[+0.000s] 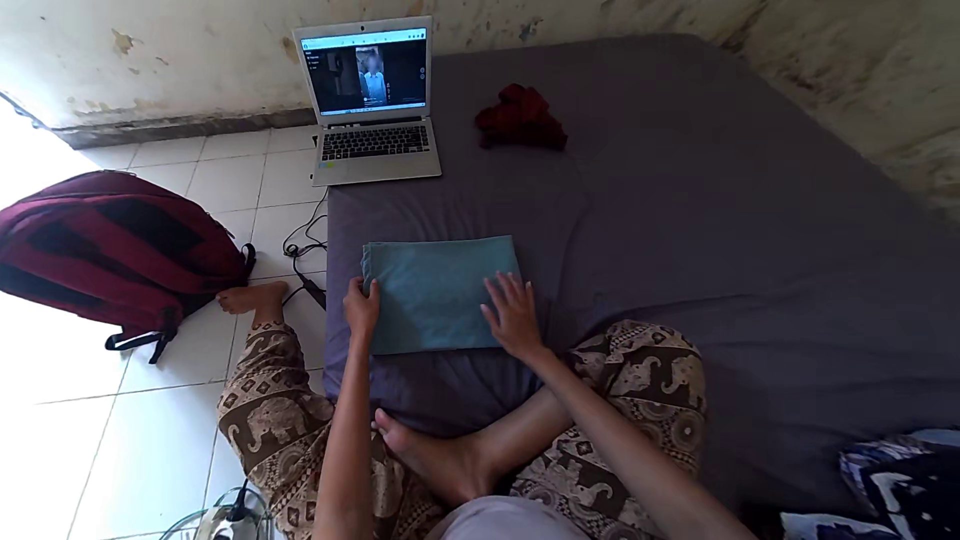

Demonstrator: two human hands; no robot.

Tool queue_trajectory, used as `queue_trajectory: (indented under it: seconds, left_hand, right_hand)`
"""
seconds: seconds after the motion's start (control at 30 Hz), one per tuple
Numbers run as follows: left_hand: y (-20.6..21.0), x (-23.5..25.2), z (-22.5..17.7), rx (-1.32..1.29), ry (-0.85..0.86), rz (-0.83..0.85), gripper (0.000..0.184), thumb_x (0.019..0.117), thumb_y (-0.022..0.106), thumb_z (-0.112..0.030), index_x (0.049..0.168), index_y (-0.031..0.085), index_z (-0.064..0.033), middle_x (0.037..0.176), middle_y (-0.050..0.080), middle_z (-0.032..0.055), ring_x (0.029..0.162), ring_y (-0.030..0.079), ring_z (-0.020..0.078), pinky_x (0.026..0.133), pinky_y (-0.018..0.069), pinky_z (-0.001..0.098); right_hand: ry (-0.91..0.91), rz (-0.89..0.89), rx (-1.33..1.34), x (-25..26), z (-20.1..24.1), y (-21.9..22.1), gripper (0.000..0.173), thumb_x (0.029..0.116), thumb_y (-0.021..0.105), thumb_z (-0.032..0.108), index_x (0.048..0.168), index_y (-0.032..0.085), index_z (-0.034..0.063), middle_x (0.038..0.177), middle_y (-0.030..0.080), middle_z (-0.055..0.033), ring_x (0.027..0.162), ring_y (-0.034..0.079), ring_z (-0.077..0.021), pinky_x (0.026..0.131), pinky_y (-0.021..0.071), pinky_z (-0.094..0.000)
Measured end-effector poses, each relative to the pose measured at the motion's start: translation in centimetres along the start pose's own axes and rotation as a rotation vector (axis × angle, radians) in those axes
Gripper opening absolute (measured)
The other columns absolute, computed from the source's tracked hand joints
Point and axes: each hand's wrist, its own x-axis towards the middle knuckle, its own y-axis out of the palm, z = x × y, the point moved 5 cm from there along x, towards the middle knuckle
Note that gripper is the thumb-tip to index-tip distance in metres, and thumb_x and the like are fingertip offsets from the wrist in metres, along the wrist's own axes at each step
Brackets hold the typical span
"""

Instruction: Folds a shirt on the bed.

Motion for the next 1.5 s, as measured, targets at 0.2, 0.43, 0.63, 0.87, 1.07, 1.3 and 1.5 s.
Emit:
queue_trajectory:
  seconds: [0.2, 0.43, 0.63, 0.87, 1.07, 1.3, 1.5]
  left_hand:
    - [-0.5, 1.0, 0.7, 0.082, -0.021, -0.171, 0.035, 0.1091, 0.045, -0.015, 0.132, 0.057, 0.0087, 0.114, 0.069, 0.0297, 0.109, 0.067, 0.0433, 0.097, 0.0498, 0.0556]
    - [4.3, 0.1, -2.3, 0.315, 0.564, -0.084, 0.045, 0.1063, 0.048, -0.023, 0.142, 0.057, 0.0036, 0.153, 0.048, 0.0234, 0.148, 0.036, 0.0441, 0.122, 0.0161, 0.0668]
    - [4.8, 5.3, -1.7, 0.429, 0.519, 0.176, 0.048, 0.1113, 0.033, -0.033, 0.155, 0.047, -0.0185, 0.167, 0.032, 0.0086, 0.158, 0.016, 0.0341, 0.12, -0.0013, 0.0708]
    - [0.0, 9.2, -2.4, 0.286, 0.402, 0.079, 0.039, 0.1041, 0.06, -0.022, 0.13, 0.062, 0.0067, 0.137, 0.057, 0.0297, 0.137, 0.045, 0.0484, 0.111, 0.0344, 0.0636]
    - [-1.7, 9.3, -2.5, 0.208, 0.371, 0.111, 0.037, 0.0954, 0.073, -0.02, 0.115, 0.067, 0.0102, 0.123, 0.062, 0.0328, 0.125, 0.052, 0.0511, 0.105, 0.0385, 0.0662]
    - [-2.6, 7.3, -3.9, 0.053, 0.443, 0.005, 0.032, 0.1003, 0.066, -0.014, 0.118, 0.06, 0.0123, 0.108, 0.067, 0.0314, 0.105, 0.065, 0.0475, 0.093, 0.0484, 0.0637]
    - [0.1, 2.8, -4.6, 0.25, 0.396, -0.221, 0.04, 0.105, 0.051, -0.016, 0.135, 0.054, 0.0107, 0.142, 0.053, 0.0309, 0.135, 0.048, 0.0489, 0.11, 0.0349, 0.0647]
  right_hand:
    - [0.1, -0.075, -0.059, 0.1, -1.2, 3.4, 0.064, 0.1038, 0.042, 0.047, 0.154, 0.048, 0.0075, 0.16, 0.033, -0.0327, 0.147, 0.026, -0.0587, 0.114, 0.0088, -0.0797]
    - [0.068, -0.002, -0.015, 6.2, -2.0, 2.6, 0.059, 0.1079, 0.04, 0.043, 0.152, 0.049, 0.0036, 0.161, 0.037, -0.0265, 0.151, 0.025, -0.0514, 0.117, 0.0033, -0.0773]
    - [0.321, 0.141, -0.075, 9.2, -6.5, 2.5, 0.055, 0.1126, 0.028, 0.034, 0.159, 0.036, 0.0049, 0.168, 0.026, -0.0169, 0.157, 0.015, -0.0436, 0.119, -0.0019, -0.0726]
    - [0.327, 0.079, 0.057, 9.9, -7.1, 0.3, 0.047, 0.1125, 0.033, 0.024, 0.151, 0.048, 0.0015, 0.156, 0.047, -0.0203, 0.15, 0.033, -0.0448, 0.117, 0.0163, -0.07]
    - [0.299, 0.19, 0.138, 12.5, -8.2, -2.0, 0.029, 0.1056, 0.055, 0.012, 0.127, 0.067, -0.0036, 0.136, 0.059, -0.0281, 0.135, 0.047, -0.0474, 0.11, 0.0283, -0.0658]
    - [0.336, 0.124, 0.22, 12.4, -9.3, -3.0, 0.024, 0.1036, 0.059, 0.009, 0.118, 0.069, -0.0067, 0.133, 0.06, -0.0307, 0.134, 0.046, -0.0507, 0.107, 0.0284, -0.0693]
    - [0.351, -0.031, 0.096, 10.2, -6.4, -1.8, 0.036, 0.1056, 0.047, 0.006, 0.138, 0.058, -0.0043, 0.149, 0.048, -0.0299, 0.143, 0.038, -0.05, 0.112, 0.0269, -0.0695]
